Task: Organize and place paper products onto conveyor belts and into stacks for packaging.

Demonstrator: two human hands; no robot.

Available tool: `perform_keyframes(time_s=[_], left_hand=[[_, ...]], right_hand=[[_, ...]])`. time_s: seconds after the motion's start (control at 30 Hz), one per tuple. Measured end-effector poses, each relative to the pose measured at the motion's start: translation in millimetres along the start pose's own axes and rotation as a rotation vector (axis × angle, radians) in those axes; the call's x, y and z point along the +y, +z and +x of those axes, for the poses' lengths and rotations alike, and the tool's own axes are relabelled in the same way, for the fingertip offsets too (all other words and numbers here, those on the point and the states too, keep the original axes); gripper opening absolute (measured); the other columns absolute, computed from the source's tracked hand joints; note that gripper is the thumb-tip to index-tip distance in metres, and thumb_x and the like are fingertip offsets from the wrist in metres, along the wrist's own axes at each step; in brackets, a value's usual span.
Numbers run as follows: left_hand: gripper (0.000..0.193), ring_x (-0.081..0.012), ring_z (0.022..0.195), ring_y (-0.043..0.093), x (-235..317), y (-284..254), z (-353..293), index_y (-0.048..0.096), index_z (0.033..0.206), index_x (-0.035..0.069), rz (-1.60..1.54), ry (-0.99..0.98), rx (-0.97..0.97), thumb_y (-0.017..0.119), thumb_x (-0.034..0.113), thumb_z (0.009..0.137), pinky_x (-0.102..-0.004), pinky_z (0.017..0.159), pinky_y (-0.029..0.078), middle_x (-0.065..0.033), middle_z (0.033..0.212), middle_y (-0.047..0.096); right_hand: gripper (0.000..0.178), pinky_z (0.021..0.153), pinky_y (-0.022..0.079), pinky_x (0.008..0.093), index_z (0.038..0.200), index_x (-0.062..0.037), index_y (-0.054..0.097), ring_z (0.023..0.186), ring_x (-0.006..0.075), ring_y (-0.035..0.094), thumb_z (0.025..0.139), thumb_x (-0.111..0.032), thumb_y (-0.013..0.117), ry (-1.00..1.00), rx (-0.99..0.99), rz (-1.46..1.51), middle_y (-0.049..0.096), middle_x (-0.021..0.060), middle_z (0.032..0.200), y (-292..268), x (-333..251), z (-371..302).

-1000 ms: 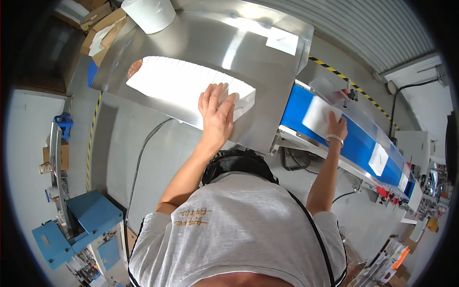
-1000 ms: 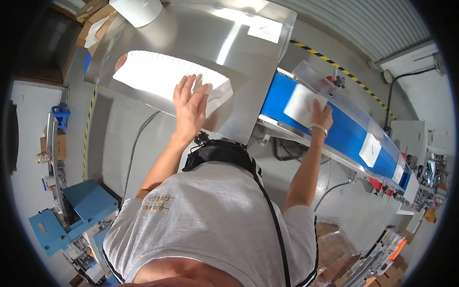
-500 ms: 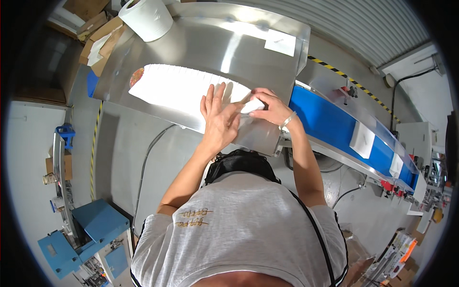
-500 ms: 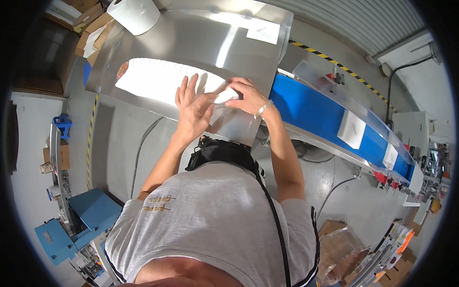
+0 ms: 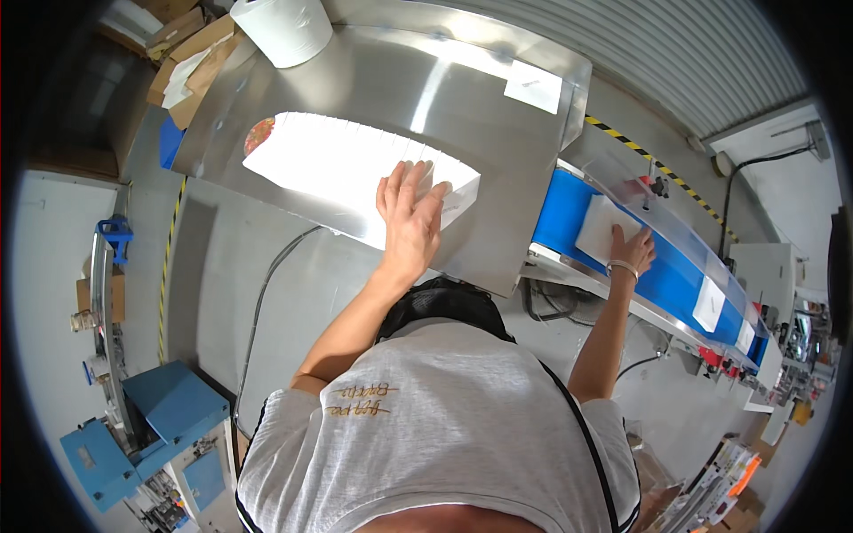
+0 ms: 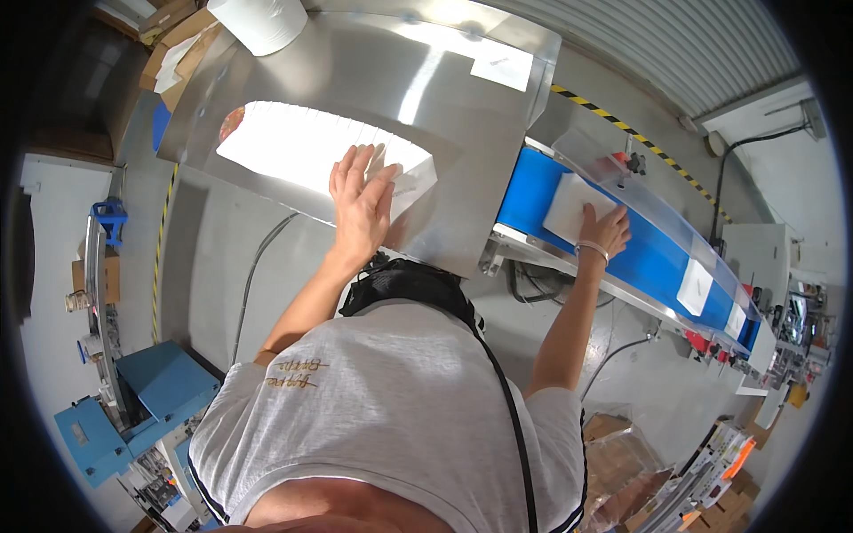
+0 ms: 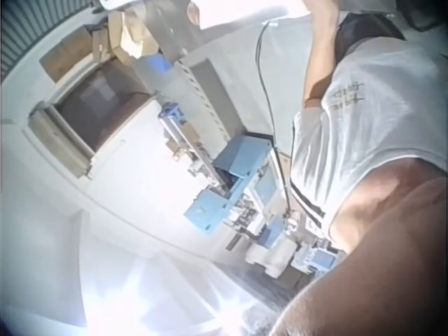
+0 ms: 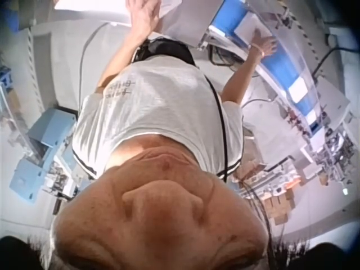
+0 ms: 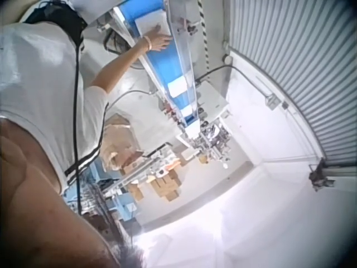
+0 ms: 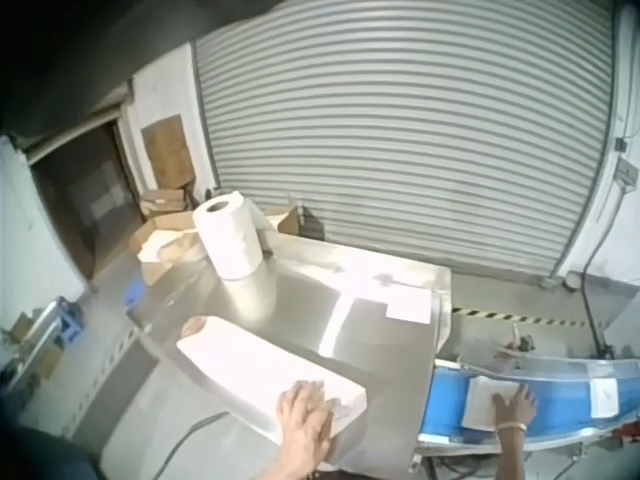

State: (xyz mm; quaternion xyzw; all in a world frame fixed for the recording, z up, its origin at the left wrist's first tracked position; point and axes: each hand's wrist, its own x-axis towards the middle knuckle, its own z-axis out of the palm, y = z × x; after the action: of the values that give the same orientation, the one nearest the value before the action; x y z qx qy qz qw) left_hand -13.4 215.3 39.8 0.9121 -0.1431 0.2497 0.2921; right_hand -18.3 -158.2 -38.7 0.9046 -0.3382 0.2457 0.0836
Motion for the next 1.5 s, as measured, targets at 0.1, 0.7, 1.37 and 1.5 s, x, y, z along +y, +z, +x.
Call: perform_keyframes(time_s=[0.1,0.7,1.37,1.5], left_hand=[[0.034,-0.0392,0.125,0.035,2,-1,1,0.067,0.099,0.008,-0.018,0.01,-0.012,0.06,-0.007,0.07,-0.0535,0.104,0.022,-0.0152,0.13,0.045],[0.036,-0.0432,0.127,0.03,-8,-5,9,0.059,0.111,0.006,0.001,-0.04,-0.027,0.064,0.004,0.076,-0.0522,0.104,0.023,-0.0226,0.134,0.038],[0.038,-0.0423,0.127,0.031,-10,-6,10,0.06,0.111,0.01,0.015,-0.039,-0.048,0.059,-0.004,0.076,-0.0511,0.103,0.025,-0.0213,0.133,0.039],[0.038,-0.0422,0.127,0.031,-10,-6,12,0.06,0.11,0.01,-0.001,-0.04,-0.045,0.058,-0.005,0.075,-0.051,0.103,0.025,-0.0215,0.132,0.039]], right_hand=[[0.06,0.087,0.044,0.039,0.123,-0.0062,0.051,0.103,0.0316,0.055,0.072,-0.026,0.076,-0.245,-0.197,0.502,0.059,0.0148,0.113,-20,-19,8],[0.028,0.077,0.045,0.0239,0.105,-0.0011,0.054,0.088,0.0073,0.054,0.084,-0.014,0.068,-0.296,-1.204,1.503,0.059,0.0018,0.095,-59,-105,-35],[0.031,0.085,0.045,0.0245,0.11,-0.0039,0.054,0.093,0.0088,0.055,0.084,-0.012,0.068,-0.167,-1.529,1.817,0.058,0.0013,0.101,-16,-167,-43],[0.025,0.077,0.046,0.0231,0.099,-0.004,0.057,0.084,0.0074,0.054,0.082,-0.016,0.071,-0.189,-1.446,1.792,0.059,-0.0009,0.09,-19,-161,-49]])
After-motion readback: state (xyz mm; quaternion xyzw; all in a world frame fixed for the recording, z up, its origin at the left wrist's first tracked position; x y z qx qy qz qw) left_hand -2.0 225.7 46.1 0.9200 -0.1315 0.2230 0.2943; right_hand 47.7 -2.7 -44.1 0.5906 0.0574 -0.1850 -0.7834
